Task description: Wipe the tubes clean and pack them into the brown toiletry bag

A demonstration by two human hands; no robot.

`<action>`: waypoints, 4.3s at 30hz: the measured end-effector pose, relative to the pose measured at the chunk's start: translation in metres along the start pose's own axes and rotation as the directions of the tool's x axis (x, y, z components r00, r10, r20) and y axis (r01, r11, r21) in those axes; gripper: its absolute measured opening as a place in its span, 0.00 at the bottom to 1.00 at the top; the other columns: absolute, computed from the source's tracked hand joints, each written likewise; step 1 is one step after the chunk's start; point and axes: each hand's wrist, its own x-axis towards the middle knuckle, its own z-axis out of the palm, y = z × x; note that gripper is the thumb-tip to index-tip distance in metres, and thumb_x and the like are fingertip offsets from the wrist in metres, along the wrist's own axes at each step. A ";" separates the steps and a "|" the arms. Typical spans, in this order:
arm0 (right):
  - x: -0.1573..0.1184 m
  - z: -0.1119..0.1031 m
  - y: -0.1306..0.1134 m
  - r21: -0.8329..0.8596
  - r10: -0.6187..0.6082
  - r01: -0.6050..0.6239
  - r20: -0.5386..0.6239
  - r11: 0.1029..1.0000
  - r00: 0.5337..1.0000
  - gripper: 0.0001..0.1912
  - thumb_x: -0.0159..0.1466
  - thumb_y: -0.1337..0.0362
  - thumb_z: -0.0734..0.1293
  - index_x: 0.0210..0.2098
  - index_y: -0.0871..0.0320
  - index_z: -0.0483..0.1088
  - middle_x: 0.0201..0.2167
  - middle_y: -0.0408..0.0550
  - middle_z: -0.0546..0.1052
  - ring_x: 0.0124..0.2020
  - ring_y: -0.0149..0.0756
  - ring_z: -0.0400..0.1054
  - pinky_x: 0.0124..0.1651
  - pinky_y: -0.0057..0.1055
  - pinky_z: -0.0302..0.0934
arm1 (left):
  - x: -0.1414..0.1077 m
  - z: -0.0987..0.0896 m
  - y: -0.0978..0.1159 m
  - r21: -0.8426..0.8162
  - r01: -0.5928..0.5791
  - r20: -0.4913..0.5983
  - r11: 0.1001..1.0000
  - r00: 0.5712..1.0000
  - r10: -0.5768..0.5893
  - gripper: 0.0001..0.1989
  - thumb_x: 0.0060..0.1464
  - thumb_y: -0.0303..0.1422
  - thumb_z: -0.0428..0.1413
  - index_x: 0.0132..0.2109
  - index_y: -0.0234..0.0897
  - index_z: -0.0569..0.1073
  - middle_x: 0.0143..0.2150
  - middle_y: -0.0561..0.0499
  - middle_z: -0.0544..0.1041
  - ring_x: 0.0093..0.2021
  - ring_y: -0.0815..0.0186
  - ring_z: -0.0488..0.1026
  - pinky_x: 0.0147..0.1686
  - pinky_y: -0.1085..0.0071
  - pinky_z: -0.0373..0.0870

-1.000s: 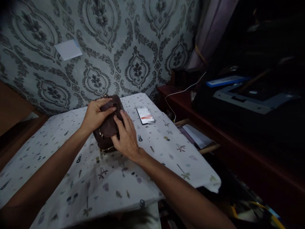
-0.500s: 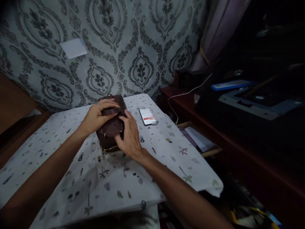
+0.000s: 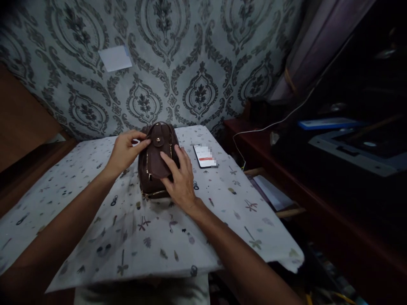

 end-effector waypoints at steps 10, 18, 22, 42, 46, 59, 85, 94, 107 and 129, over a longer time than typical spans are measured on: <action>0.011 -0.003 -0.014 -0.049 -0.113 0.111 -0.045 0.993 0.993 0.25 0.70 0.67 0.61 0.65 0.43 0.68 0.76 0.48 0.50 0.75 0.57 0.49 0.71 0.63 0.52 | -0.008 -0.003 0.013 -0.262 0.077 0.009 0.962 0.997 -0.078 0.07 0.51 0.35 0.59 0.32 0.36 0.77 0.31 0.53 0.79 0.34 0.65 0.72 0.37 0.71 0.68; 0.005 0.003 -0.007 -0.096 -0.183 0.178 -0.053 0.979 0.982 0.25 0.66 0.73 0.62 0.58 0.45 0.73 0.75 0.45 0.54 0.74 0.53 0.52 0.69 0.62 0.57 | -0.005 0.000 0.002 -0.348 0.107 -0.031 0.932 0.992 -0.125 0.08 0.49 0.37 0.60 0.31 0.36 0.76 0.29 0.53 0.76 0.31 0.66 0.70 0.36 0.70 0.68; 0.004 0.004 -0.011 -0.028 -0.131 0.131 -0.024 0.991 0.991 0.25 0.68 0.70 0.62 0.60 0.42 0.72 0.76 0.43 0.53 0.75 0.54 0.50 0.71 0.64 0.54 | -0.008 0.000 0.004 -0.311 0.086 -0.048 0.947 0.993 -0.105 0.07 0.51 0.36 0.59 0.32 0.36 0.78 0.31 0.52 0.79 0.33 0.65 0.72 0.39 0.69 0.70; 0.000 0.008 -0.006 -0.102 -0.137 0.141 0.048 0.985 0.989 0.30 0.68 0.66 0.59 0.69 0.45 0.57 0.73 0.52 0.54 0.74 0.55 0.49 0.70 0.64 0.52 | -0.056 -0.002 0.009 0.061 -0.345 -0.093 0.936 0.932 0.350 0.08 0.65 0.34 0.56 0.43 0.42 0.81 0.37 0.48 0.83 0.40 0.61 0.74 0.45 0.60 0.70; 0.001 0.008 -0.006 -0.099 -0.133 0.136 0.038 0.986 0.990 0.32 0.70 0.65 0.58 0.72 0.50 0.50 0.71 0.58 0.58 0.74 0.54 0.50 0.71 0.62 0.52 | -0.062 -0.003 0.005 0.079 -0.401 -0.038 0.913 0.914 0.404 0.08 0.65 0.33 0.56 0.44 0.42 0.81 0.41 0.47 0.84 0.41 0.60 0.74 0.45 0.60 0.70; -0.012 -0.007 -0.010 0.158 0.165 -0.150 -0.085 0.976 0.983 0.30 0.69 0.64 0.61 0.69 0.56 0.52 0.68 0.62 0.61 0.72 0.49 0.55 0.71 0.55 0.57 | -0.018 0.017 0.059 0.414 -0.309 0.187 0.856 0.949 0.252 0.18 0.57 0.32 0.59 0.55 0.37 0.72 0.55 0.41 0.74 0.59 0.47 0.65 0.56 0.54 0.63; 0.003 -0.014 0.008 0.343 0.292 -0.266 -0.028 0.901 0.956 0.26 0.66 0.62 0.66 0.64 0.53 0.68 0.62 0.53 0.75 0.61 0.46 0.71 0.66 0.49 0.67 | 0.005 0.017 0.042 0.354 -0.263 0.408 0.897 0.907 0.104 0.22 0.58 0.37 0.62 0.58 0.39 0.74 0.59 0.44 0.73 0.59 0.48 0.67 0.57 0.51 0.65; 0.000 -0.009 -0.004 0.556 0.364 -0.362 0.112 0.749 0.925 0.32 0.71 0.50 0.64 0.71 0.51 0.58 0.73 0.50 0.61 0.74 0.43 0.53 0.77 0.46 0.46 | 0.004 0.023 0.047 0.356 -0.224 0.296 0.907 0.948 0.118 0.15 0.60 0.42 0.60 0.50 0.39 0.77 0.51 0.45 0.76 0.53 0.52 0.69 0.54 0.57 0.66; 0.001 0.007 -0.014 0.680 0.568 -0.565 0.258 0.468 0.781 0.51 0.63 0.44 0.70 0.76 0.50 0.43 0.77 0.48 0.49 0.78 0.42 0.43 0.79 0.46 0.38 | 0.004 0.040 0.045 0.209 -0.145 0.077 0.967 0.988 0.131 0.03 0.56 0.29 0.61 0.34 0.38 0.75 0.37 0.50 0.77 0.46 0.57 0.70 0.50 0.61 0.67; -0.001 0.010 -0.005 0.674 0.480 -0.489 0.221 0.554 0.849 0.48 0.62 0.50 0.72 0.74 0.53 0.48 0.76 0.52 0.53 0.76 0.43 0.49 0.77 0.46 0.45 | -0.023 0.027 0.046 0.321 -0.259 0.164 0.911 0.963 0.216 0.09 0.60 0.32 0.59 0.47 0.41 0.78 0.51 0.45 0.78 0.55 0.52 0.70 0.55 0.55 0.67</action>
